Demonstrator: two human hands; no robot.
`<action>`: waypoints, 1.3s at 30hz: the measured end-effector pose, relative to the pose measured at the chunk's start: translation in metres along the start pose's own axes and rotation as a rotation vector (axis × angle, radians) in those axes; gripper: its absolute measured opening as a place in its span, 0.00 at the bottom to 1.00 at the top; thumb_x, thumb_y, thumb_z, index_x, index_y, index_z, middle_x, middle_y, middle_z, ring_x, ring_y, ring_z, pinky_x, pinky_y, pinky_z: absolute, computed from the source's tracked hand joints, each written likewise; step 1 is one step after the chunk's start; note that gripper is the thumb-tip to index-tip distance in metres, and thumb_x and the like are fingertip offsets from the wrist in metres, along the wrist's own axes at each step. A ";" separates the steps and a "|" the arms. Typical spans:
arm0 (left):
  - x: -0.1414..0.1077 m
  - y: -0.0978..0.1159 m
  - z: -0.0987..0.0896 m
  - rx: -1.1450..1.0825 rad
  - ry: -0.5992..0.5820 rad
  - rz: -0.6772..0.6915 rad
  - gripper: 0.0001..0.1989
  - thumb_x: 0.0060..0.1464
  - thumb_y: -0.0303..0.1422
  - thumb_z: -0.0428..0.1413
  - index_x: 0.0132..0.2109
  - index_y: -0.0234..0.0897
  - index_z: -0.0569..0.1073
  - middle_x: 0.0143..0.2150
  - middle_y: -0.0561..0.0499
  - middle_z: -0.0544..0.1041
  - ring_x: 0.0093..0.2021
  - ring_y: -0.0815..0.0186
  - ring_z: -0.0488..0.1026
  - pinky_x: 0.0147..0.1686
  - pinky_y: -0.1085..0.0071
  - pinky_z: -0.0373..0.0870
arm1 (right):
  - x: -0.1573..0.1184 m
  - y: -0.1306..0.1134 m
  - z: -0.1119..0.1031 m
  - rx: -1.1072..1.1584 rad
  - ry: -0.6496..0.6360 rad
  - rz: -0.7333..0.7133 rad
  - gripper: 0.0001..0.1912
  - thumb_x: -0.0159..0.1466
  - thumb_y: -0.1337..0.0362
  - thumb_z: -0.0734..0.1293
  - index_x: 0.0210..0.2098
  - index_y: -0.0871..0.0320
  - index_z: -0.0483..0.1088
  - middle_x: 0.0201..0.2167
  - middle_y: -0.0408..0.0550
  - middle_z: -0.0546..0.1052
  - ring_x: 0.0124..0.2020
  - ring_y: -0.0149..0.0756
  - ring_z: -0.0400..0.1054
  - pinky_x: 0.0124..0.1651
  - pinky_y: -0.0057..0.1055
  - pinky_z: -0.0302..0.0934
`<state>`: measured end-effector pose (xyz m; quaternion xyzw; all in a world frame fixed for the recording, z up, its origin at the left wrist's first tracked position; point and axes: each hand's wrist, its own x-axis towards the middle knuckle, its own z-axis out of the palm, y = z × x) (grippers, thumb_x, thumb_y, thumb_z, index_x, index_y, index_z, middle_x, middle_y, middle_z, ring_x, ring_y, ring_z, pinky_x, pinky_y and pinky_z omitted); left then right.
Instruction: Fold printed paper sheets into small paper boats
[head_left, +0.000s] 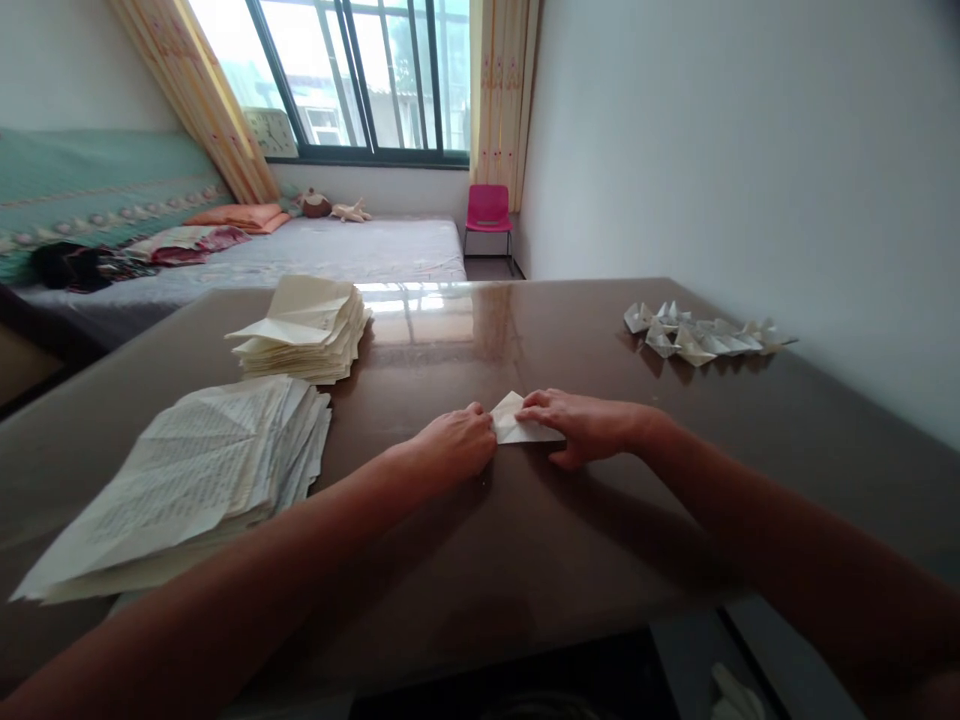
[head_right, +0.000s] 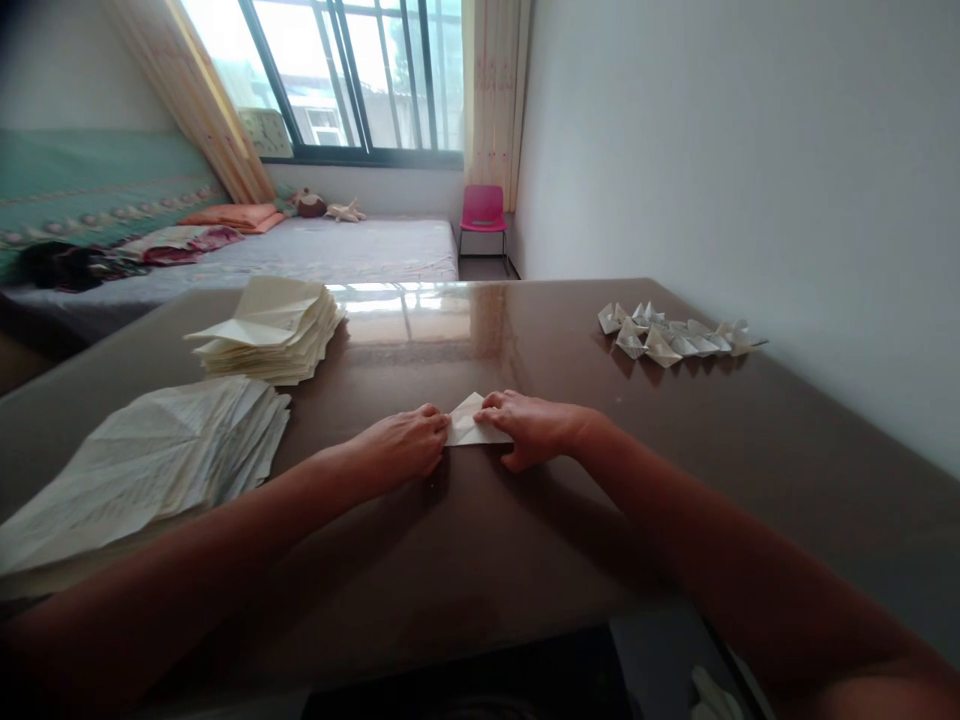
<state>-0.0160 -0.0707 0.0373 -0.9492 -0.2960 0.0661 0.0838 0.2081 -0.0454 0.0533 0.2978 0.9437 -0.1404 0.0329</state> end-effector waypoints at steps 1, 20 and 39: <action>0.001 0.002 -0.001 0.009 -0.002 -0.004 0.07 0.57 0.25 0.53 0.37 0.29 0.76 0.36 0.42 0.76 0.38 0.61 0.70 0.39 0.67 0.66 | -0.003 -0.004 0.003 -0.027 0.029 0.008 0.33 0.51 0.67 0.70 0.57 0.65 0.65 0.55 0.61 0.66 0.56 0.49 0.59 0.57 0.42 0.57; 0.000 0.000 -0.009 -0.151 0.051 -0.181 0.16 0.59 0.43 0.51 0.42 0.33 0.71 0.38 0.45 0.75 0.42 0.57 0.72 0.41 0.64 0.70 | -0.004 -0.017 0.024 -0.250 0.246 0.086 0.22 0.65 0.72 0.59 0.58 0.64 0.63 0.50 0.59 0.73 0.47 0.44 0.66 0.51 0.39 0.62; -0.009 -0.009 0.015 -0.359 0.240 -0.217 0.12 0.63 0.32 0.46 0.41 0.38 0.75 0.47 0.48 0.77 0.47 0.64 0.71 0.47 0.67 0.71 | -0.016 0.030 0.019 0.359 0.349 0.155 0.23 0.54 0.73 0.66 0.49 0.58 0.64 0.45 0.50 0.66 0.35 0.29 0.67 0.36 0.27 0.68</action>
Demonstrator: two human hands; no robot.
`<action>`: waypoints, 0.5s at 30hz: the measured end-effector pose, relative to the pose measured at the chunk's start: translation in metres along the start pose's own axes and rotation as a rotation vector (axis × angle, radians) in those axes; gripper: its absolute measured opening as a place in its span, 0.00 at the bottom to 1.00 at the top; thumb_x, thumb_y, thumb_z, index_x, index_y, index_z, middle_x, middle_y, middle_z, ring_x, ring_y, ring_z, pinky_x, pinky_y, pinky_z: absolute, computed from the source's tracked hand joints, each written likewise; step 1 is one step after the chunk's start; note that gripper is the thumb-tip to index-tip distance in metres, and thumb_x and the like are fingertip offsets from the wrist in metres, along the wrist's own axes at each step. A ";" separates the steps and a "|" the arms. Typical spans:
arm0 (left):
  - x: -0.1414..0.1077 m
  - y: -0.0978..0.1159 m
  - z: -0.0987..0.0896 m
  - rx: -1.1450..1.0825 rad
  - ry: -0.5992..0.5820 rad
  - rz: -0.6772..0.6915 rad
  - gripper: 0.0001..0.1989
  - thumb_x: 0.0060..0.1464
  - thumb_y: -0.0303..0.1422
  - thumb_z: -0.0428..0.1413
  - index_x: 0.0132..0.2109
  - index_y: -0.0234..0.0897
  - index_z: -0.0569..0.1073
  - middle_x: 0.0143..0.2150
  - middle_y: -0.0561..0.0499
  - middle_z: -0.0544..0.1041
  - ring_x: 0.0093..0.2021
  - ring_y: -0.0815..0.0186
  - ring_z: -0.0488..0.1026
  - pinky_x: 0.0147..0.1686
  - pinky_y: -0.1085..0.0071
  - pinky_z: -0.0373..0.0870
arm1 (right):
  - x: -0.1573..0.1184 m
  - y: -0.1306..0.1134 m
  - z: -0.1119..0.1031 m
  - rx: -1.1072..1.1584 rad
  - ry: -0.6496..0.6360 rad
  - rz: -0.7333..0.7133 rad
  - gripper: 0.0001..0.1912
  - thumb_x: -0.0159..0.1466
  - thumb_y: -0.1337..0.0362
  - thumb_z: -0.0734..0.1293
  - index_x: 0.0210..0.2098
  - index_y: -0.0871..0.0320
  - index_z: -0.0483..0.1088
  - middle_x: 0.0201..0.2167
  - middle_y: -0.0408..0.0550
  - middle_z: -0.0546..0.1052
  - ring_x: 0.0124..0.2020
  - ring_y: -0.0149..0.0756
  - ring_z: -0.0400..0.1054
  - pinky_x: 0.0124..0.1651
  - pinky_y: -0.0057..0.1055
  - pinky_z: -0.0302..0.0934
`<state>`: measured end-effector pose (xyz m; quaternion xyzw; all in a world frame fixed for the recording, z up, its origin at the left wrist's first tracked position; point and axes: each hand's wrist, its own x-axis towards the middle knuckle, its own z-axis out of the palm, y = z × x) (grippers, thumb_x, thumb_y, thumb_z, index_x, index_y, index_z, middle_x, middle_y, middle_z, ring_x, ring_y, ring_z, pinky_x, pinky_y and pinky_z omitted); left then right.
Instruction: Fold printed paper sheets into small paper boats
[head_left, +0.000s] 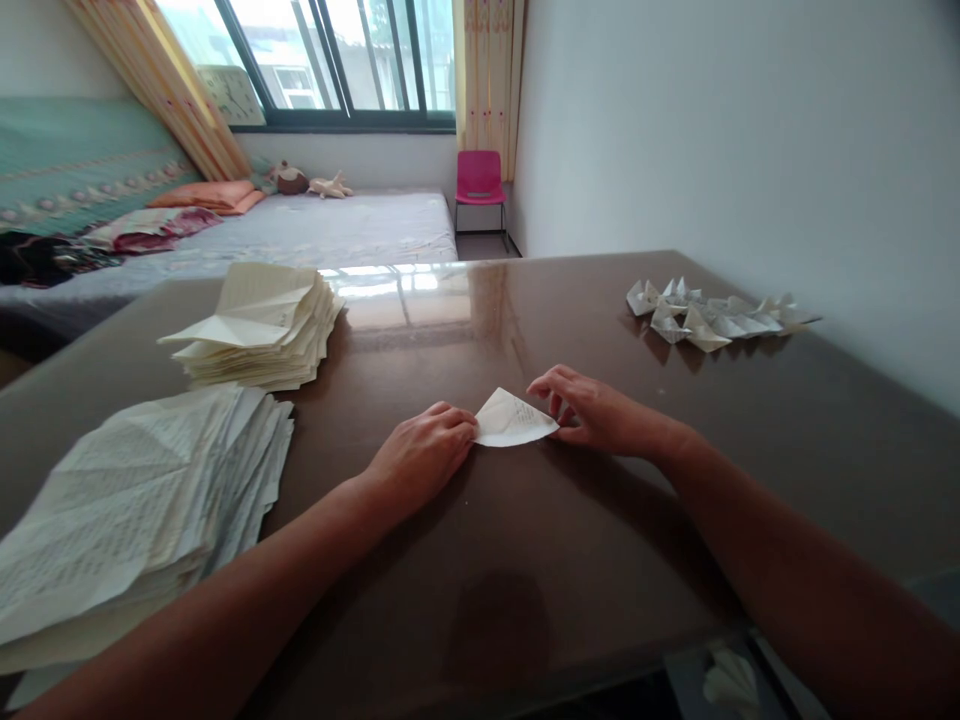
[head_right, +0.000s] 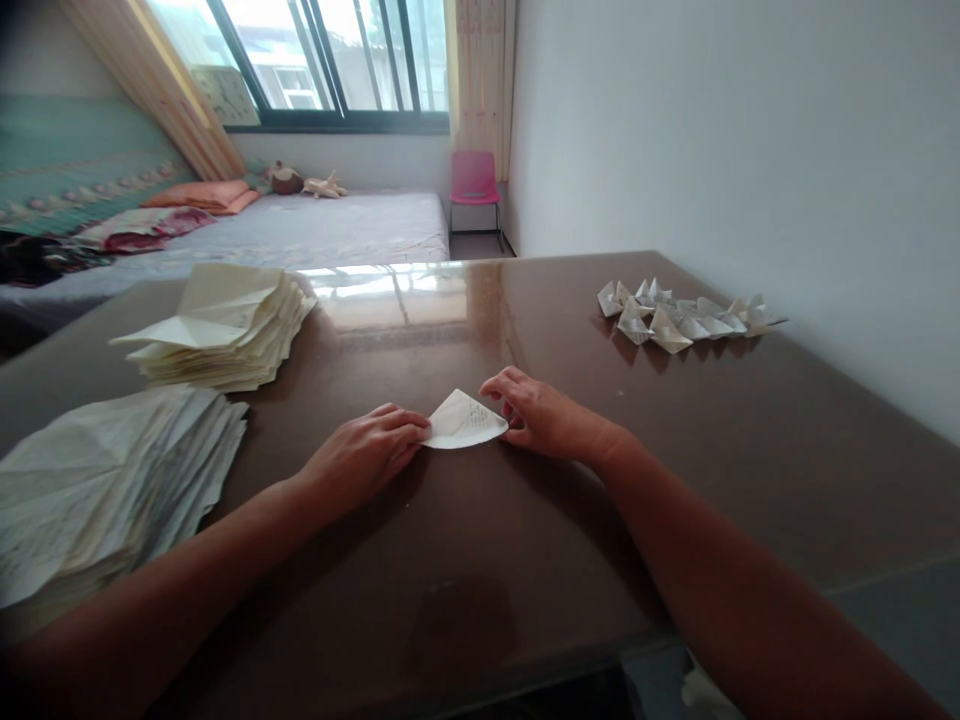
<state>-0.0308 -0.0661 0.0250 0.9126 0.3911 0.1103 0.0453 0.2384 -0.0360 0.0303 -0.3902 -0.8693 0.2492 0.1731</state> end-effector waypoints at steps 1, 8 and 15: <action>0.000 0.001 0.000 0.003 -0.003 -0.002 0.12 0.63 0.32 0.46 0.41 0.38 0.75 0.47 0.48 0.77 0.47 0.64 0.71 0.47 0.67 0.71 | 0.000 0.000 -0.001 -0.023 -0.004 0.024 0.22 0.53 0.73 0.67 0.48 0.59 0.64 0.43 0.49 0.67 0.33 0.29 0.67 0.36 0.27 0.67; -0.001 0.002 0.002 0.043 -0.013 -0.012 0.13 0.63 0.31 0.45 0.42 0.37 0.74 0.47 0.48 0.76 0.47 0.63 0.70 0.46 0.67 0.71 | -0.004 -0.003 -0.011 -0.200 -0.072 0.121 0.08 0.55 0.67 0.68 0.36 0.58 0.71 0.32 0.44 0.72 0.29 0.29 0.65 0.32 0.24 0.57; -0.001 0.000 0.001 -0.026 -0.012 -0.033 0.14 0.64 0.34 0.45 0.40 0.38 0.74 0.45 0.48 0.75 0.46 0.64 0.69 0.46 0.69 0.69 | -0.003 -0.007 -0.012 -0.221 -0.109 0.041 0.07 0.60 0.64 0.66 0.35 0.55 0.76 0.37 0.45 0.75 0.28 0.28 0.66 0.34 0.25 0.56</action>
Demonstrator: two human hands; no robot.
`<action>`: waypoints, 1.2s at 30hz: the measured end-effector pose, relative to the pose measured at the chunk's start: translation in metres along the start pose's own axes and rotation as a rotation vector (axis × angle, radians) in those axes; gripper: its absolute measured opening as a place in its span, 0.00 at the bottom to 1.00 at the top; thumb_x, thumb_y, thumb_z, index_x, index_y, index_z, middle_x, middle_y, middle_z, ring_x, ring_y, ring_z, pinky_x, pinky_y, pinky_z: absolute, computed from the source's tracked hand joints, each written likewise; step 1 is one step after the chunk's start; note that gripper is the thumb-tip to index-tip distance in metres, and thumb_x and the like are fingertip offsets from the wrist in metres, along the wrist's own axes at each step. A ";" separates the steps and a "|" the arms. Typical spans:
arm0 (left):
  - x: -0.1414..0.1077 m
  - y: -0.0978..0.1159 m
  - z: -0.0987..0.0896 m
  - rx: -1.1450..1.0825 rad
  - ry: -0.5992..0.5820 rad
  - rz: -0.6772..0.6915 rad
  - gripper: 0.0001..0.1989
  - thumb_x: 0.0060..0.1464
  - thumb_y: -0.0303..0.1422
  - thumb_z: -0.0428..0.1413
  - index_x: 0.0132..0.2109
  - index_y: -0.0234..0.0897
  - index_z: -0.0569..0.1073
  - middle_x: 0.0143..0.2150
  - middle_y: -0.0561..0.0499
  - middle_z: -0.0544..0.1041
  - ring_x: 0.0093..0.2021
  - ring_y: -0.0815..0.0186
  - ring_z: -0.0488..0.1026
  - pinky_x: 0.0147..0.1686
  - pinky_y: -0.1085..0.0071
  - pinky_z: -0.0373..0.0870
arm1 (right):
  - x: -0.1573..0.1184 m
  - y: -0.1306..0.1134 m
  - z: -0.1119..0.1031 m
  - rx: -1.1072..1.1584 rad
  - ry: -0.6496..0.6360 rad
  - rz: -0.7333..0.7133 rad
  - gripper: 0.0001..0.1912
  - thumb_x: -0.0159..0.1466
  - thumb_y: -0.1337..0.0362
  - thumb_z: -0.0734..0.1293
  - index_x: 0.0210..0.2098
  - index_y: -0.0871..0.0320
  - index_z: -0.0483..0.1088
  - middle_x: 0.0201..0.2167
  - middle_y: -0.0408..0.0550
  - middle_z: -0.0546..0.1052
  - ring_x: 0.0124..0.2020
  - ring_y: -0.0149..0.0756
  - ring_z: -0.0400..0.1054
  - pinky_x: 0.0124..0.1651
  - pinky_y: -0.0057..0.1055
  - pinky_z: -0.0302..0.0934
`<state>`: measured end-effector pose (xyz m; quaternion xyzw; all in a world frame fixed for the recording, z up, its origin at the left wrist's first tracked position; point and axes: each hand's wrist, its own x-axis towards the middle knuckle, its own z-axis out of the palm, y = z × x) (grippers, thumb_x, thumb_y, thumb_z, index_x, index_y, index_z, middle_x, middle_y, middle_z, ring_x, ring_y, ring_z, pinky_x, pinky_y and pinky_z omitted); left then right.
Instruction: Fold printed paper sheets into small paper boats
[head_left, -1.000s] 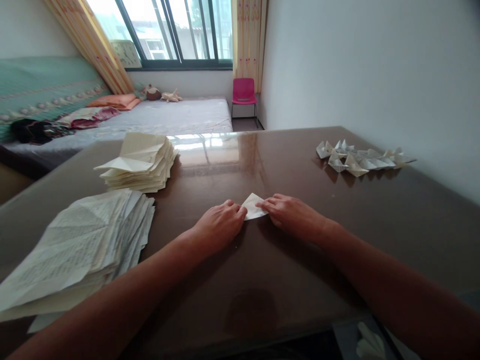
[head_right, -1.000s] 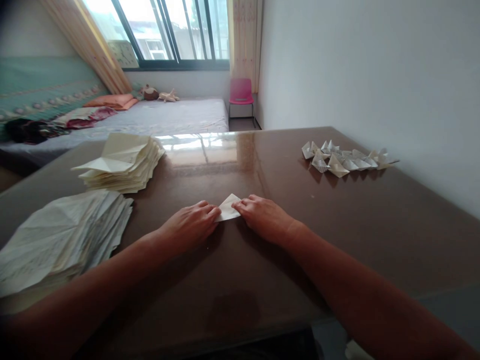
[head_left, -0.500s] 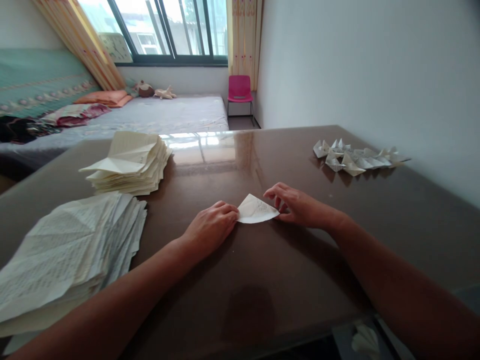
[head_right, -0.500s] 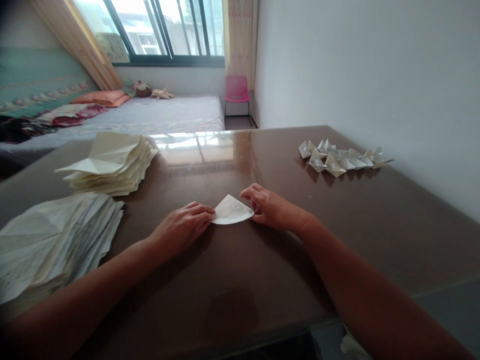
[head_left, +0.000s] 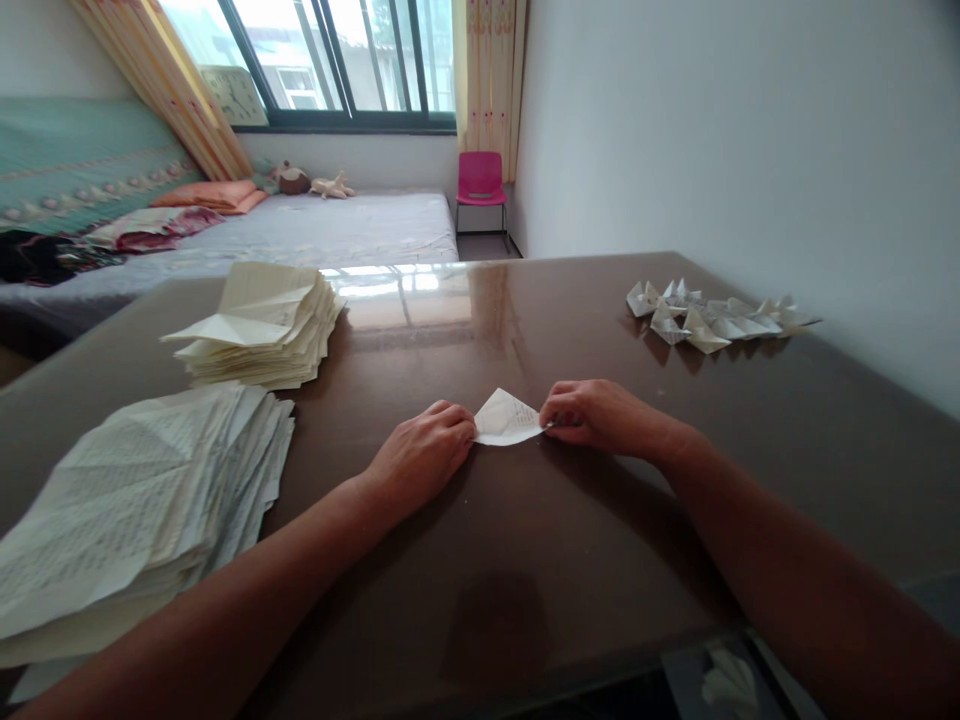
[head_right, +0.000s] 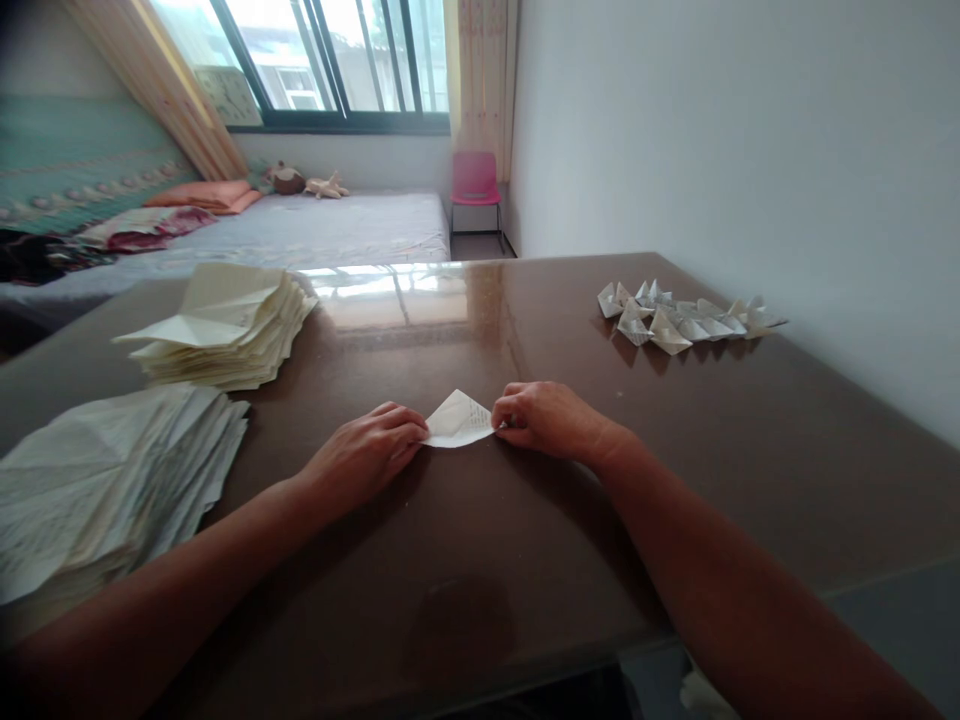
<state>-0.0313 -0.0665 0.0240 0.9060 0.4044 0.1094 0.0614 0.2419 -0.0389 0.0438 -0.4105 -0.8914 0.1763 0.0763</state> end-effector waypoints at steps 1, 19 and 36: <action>0.001 -0.001 0.000 -0.023 0.001 -0.012 0.14 0.64 0.34 0.45 0.39 0.39 0.75 0.44 0.49 0.75 0.46 0.64 0.69 0.46 0.69 0.69 | 0.001 0.001 0.001 0.012 0.003 0.008 0.08 0.61 0.63 0.65 0.35 0.55 0.76 0.36 0.45 0.75 0.29 0.28 0.66 0.34 0.25 0.56; 0.015 -0.007 0.010 -0.048 0.026 -0.340 0.16 0.61 0.43 0.46 0.32 0.39 0.71 0.42 0.50 0.72 0.44 0.63 0.69 0.41 0.67 0.67 | 0.011 0.000 0.015 -0.127 -0.001 0.273 0.12 0.65 0.55 0.60 0.33 0.55 0.70 0.35 0.45 0.76 0.33 0.34 0.67 0.30 0.27 0.50; 0.019 -0.002 0.008 0.131 -0.042 -0.364 0.16 0.61 0.43 0.45 0.33 0.38 0.69 0.42 0.49 0.70 0.41 0.62 0.68 0.32 0.70 0.66 | 0.012 -0.004 0.016 -0.172 -0.001 0.350 0.13 0.64 0.53 0.60 0.31 0.54 0.70 0.35 0.46 0.77 0.34 0.36 0.69 0.28 0.29 0.47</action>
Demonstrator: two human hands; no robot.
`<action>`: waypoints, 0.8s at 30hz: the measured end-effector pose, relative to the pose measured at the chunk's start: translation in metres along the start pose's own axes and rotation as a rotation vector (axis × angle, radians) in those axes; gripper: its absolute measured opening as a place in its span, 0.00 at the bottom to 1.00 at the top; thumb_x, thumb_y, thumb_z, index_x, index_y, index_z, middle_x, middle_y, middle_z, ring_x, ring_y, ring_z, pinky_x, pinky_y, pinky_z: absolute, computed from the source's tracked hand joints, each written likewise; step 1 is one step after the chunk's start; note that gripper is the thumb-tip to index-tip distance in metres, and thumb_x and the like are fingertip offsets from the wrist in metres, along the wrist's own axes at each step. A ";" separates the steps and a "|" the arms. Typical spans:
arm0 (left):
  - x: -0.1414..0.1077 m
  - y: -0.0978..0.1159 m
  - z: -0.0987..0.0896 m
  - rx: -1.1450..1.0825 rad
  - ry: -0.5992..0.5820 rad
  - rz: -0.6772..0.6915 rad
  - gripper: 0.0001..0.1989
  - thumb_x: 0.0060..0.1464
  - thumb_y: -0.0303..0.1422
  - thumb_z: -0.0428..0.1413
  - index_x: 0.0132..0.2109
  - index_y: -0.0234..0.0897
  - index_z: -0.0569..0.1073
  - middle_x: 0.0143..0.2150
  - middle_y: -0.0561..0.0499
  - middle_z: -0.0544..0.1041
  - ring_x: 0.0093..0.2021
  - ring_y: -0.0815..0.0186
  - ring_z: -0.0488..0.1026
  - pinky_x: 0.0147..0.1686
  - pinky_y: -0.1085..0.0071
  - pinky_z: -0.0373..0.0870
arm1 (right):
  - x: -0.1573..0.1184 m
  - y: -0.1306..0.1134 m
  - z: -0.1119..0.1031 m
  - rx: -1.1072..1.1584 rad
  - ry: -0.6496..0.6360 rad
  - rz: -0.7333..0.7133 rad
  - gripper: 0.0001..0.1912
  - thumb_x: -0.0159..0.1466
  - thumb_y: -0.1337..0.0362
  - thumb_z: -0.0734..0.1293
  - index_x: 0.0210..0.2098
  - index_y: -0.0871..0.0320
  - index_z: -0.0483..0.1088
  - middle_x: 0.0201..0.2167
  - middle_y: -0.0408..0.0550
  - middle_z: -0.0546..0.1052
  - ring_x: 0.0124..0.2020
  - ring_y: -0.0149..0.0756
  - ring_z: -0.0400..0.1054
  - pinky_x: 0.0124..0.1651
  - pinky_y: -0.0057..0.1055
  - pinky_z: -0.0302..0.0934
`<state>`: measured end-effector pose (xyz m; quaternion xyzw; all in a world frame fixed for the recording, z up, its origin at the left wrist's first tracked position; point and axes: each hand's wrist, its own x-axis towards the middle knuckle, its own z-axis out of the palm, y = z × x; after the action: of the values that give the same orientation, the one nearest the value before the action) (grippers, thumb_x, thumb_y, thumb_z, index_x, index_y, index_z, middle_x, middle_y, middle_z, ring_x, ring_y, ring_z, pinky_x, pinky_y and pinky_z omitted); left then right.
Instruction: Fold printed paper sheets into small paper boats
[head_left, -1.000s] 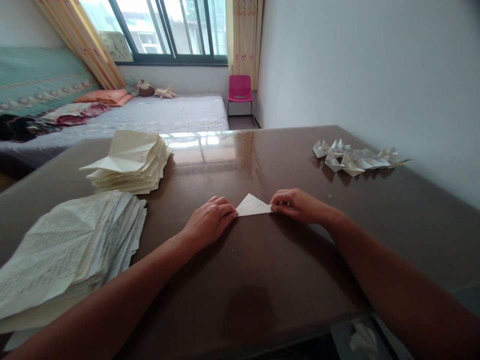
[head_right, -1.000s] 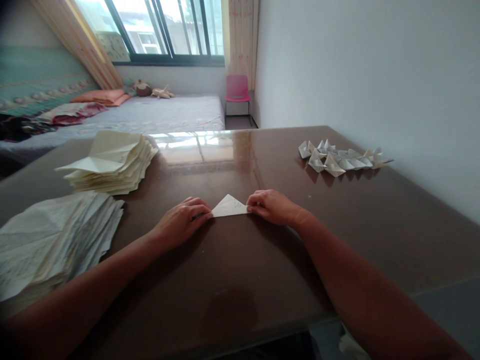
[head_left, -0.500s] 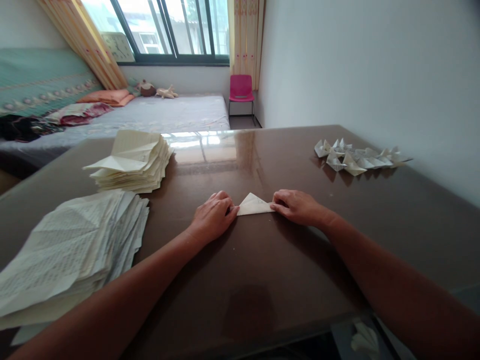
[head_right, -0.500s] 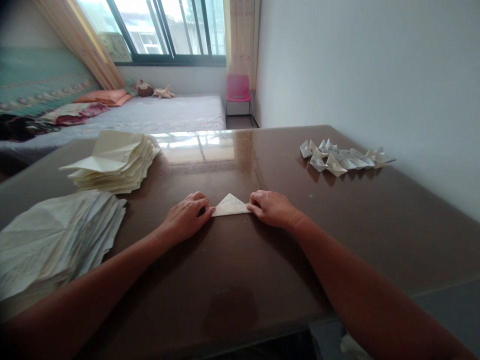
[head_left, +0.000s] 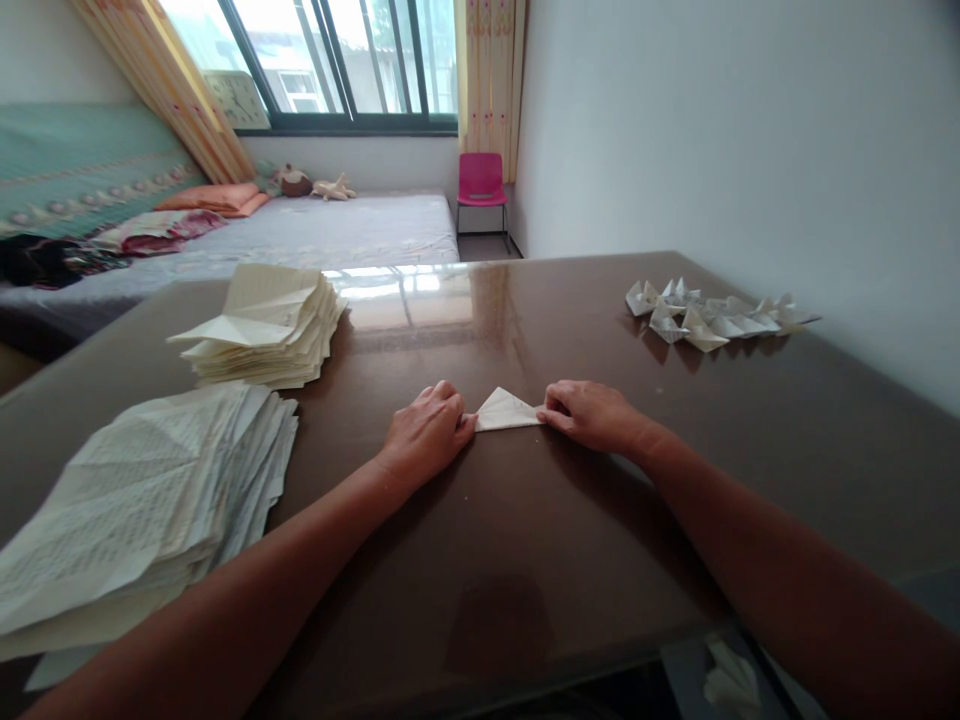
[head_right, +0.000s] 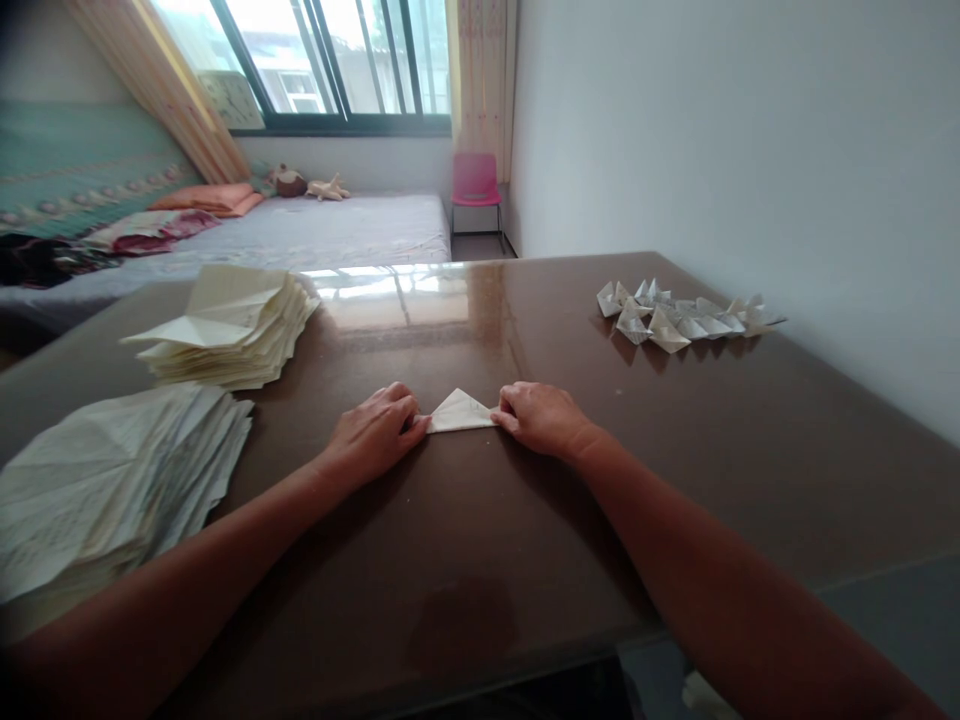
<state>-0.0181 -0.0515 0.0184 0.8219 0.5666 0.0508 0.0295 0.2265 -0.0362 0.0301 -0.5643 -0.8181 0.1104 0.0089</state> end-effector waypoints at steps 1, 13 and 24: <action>-0.001 0.001 0.000 0.009 0.003 -0.008 0.15 0.61 0.43 0.45 0.35 0.38 0.69 0.42 0.48 0.69 0.41 0.62 0.68 0.32 0.70 0.66 | 0.000 0.000 0.000 0.001 0.000 0.000 0.13 0.64 0.53 0.60 0.31 0.54 0.70 0.35 0.46 0.77 0.34 0.36 0.69 0.28 0.28 0.47; -0.004 0.015 -0.001 0.171 0.047 0.533 0.17 0.64 0.33 0.45 0.59 0.45 0.64 0.46 0.49 0.70 0.45 0.62 0.64 0.45 0.67 0.66 | 0.000 -0.003 -0.002 -0.005 -0.022 0.027 0.12 0.64 0.54 0.60 0.33 0.54 0.70 0.35 0.45 0.77 0.33 0.34 0.68 0.28 0.28 0.47; -0.004 0.018 0.000 0.268 0.057 0.528 0.20 0.65 0.33 0.43 0.62 0.46 0.59 0.48 0.48 0.69 0.45 0.62 0.65 0.42 0.68 0.66 | -0.014 -0.009 -0.009 0.014 0.264 -0.159 0.12 0.66 0.57 0.61 0.41 0.56 0.72 0.39 0.47 0.75 0.34 0.32 0.67 0.33 0.27 0.53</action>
<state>-0.0030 -0.0619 0.0197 0.9356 0.3354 0.0046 -0.1097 0.2248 -0.0508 0.0420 -0.5072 -0.8512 0.0396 0.1290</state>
